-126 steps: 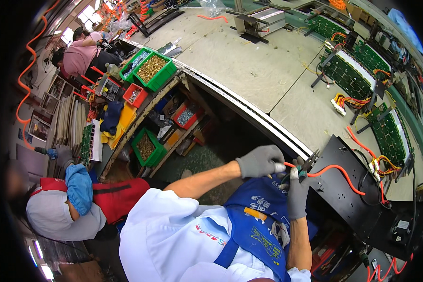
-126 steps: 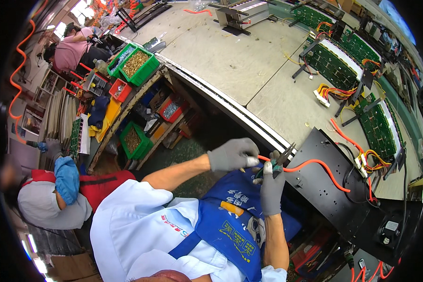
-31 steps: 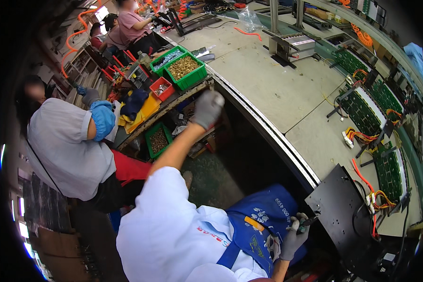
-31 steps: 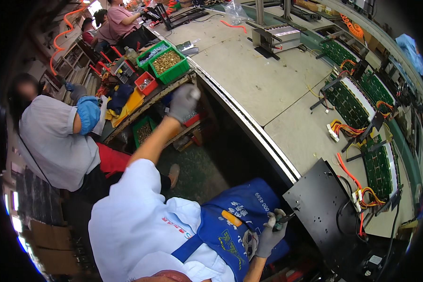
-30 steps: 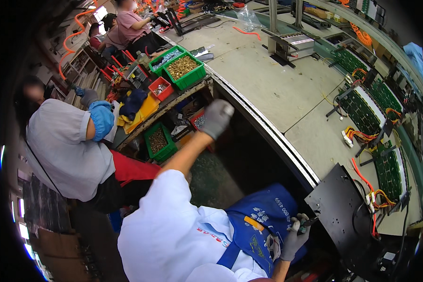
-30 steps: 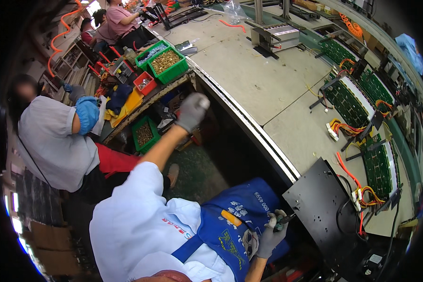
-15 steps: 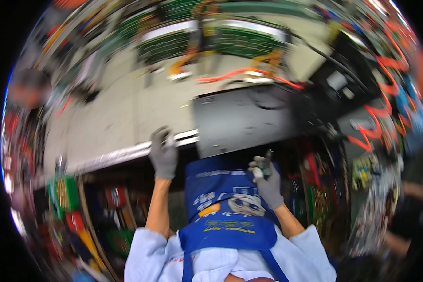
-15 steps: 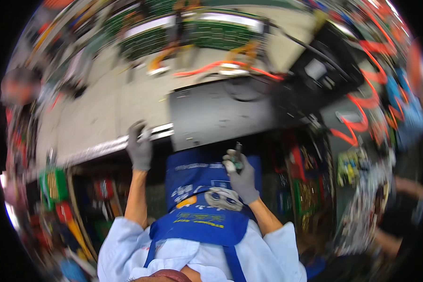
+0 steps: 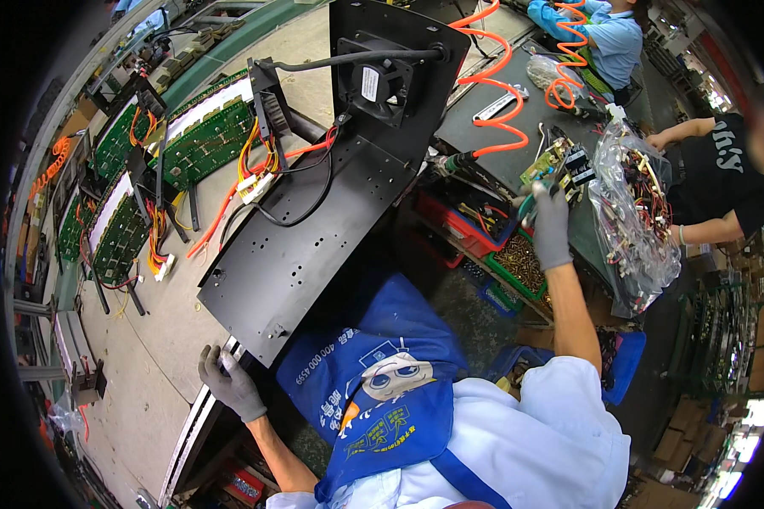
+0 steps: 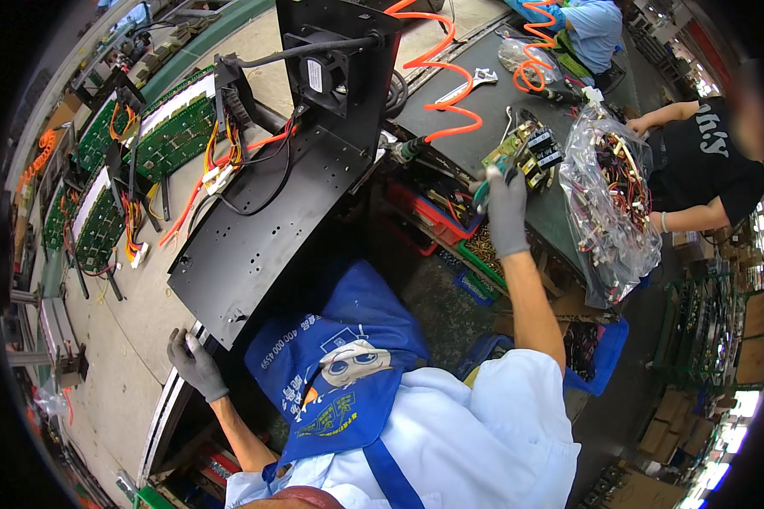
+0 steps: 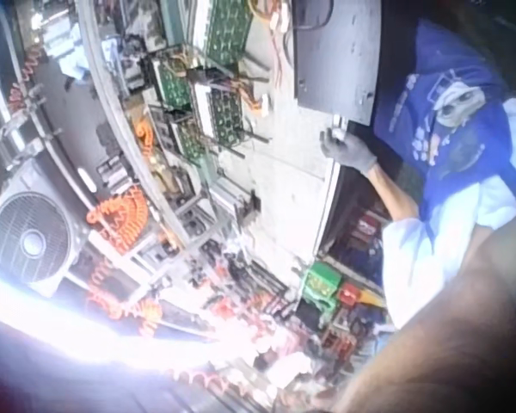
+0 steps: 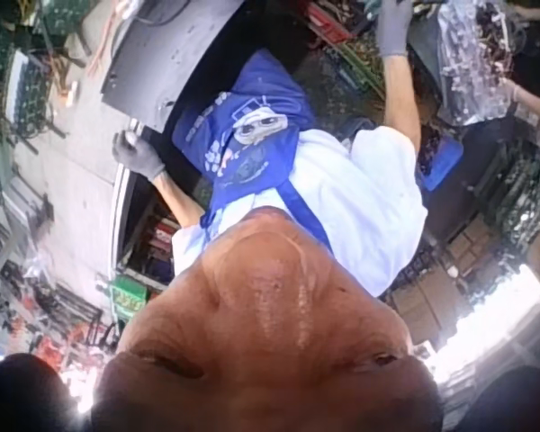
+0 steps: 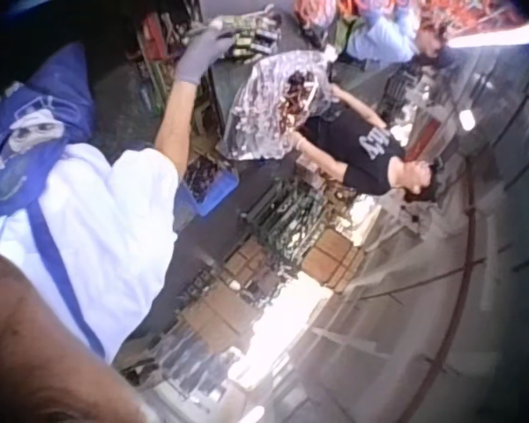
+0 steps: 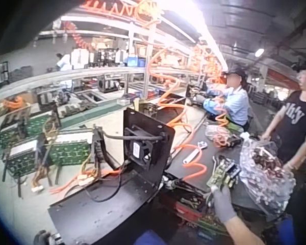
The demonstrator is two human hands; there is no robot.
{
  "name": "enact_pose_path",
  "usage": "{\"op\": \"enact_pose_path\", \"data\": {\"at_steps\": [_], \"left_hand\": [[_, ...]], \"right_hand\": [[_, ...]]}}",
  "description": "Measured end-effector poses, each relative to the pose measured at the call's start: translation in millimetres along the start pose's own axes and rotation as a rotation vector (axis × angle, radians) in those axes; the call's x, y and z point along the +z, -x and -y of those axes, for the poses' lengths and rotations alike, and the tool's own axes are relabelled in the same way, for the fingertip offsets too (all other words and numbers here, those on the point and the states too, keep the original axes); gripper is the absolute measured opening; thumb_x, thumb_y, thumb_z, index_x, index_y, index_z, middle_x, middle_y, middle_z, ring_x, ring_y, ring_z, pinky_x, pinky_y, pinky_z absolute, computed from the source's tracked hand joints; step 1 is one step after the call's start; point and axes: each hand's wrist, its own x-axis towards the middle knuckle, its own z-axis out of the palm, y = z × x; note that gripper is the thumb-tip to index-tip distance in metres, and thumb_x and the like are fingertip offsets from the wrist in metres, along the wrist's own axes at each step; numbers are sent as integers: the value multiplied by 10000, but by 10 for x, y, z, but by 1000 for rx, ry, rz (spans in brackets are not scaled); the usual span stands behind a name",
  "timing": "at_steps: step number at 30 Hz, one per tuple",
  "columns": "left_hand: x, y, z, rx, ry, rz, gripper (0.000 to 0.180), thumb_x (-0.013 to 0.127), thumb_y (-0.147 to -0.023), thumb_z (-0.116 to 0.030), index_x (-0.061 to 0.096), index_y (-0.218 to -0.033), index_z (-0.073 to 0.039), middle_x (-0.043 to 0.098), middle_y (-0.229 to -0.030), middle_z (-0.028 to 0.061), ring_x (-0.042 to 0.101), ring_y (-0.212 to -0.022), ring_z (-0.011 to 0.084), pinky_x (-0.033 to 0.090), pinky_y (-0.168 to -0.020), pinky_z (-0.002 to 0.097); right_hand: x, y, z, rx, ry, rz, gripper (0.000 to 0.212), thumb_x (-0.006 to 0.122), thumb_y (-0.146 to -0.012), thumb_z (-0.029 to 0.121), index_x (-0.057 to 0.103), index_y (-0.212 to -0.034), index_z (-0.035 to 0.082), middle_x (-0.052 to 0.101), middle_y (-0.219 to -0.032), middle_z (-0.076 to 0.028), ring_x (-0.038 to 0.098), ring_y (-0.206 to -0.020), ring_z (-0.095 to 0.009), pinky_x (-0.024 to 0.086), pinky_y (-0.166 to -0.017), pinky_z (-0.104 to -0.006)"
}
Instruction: The person assembles and wires electronic components into a metal chassis by hand, attaching a circuit board, wires, an electronic connector, and a fan unit. The person uses wire strippers, a screwdriver, and pliers to complete the wiring and assembly.
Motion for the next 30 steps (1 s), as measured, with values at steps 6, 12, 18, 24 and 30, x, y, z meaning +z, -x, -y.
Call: {"op": "enact_pose_path", "data": {"at_steps": [6,12,18,24,30], "left_hand": [[-32,1,-36,32,-76,-53,232,664,-955,-146,678,-1135,1,655,-1240,201,601,-1189,351,451,-1051,429],[-43,27,-383,-25,37,-50,235,677,-938,-154,664,-1125,-12,647,-1217,202,618,-1146,349,509,-971,411],[-144,366,-535,-395,245,189,237,599,-995,-179,649,-1112,22,677,-816,115,652,-723,171,530,-662,316],[-78,312,-719,-810,893,484,420,476,-1077,-344,592,-1218,34,696,-962,150,689,-753,177,548,-646,277],[126,215,-853,-898,973,486,417,493,-1071,-321,597,-1253,40,707,-986,135,685,-714,170,528,-592,261]], "right_hand": [[182,-889,-1,64,158,42,354,600,-990,342,576,-1229,82,666,-950,-73,685,-787,-165,511,-546,-292],[115,-1779,-579,-724,1520,100,447,628,-951,399,626,-1199,26,709,-1058,-207,683,-951,-396,540,-843,-519],[532,-1031,-559,-733,1429,78,441,662,-918,325,669,-1163,-41,651,-1233,-284,561,-1190,-461,436,-1036,-531],[746,-259,-272,-597,1186,68,356,616,-957,337,694,-1033,-1,690,-1001,-249,641,-958,-447,493,-837,-517],[1041,393,-2,-436,822,290,297,668,-976,293,710,-1019,2,716,-904,-177,691,-784,-323,532,-719,-423]]}}
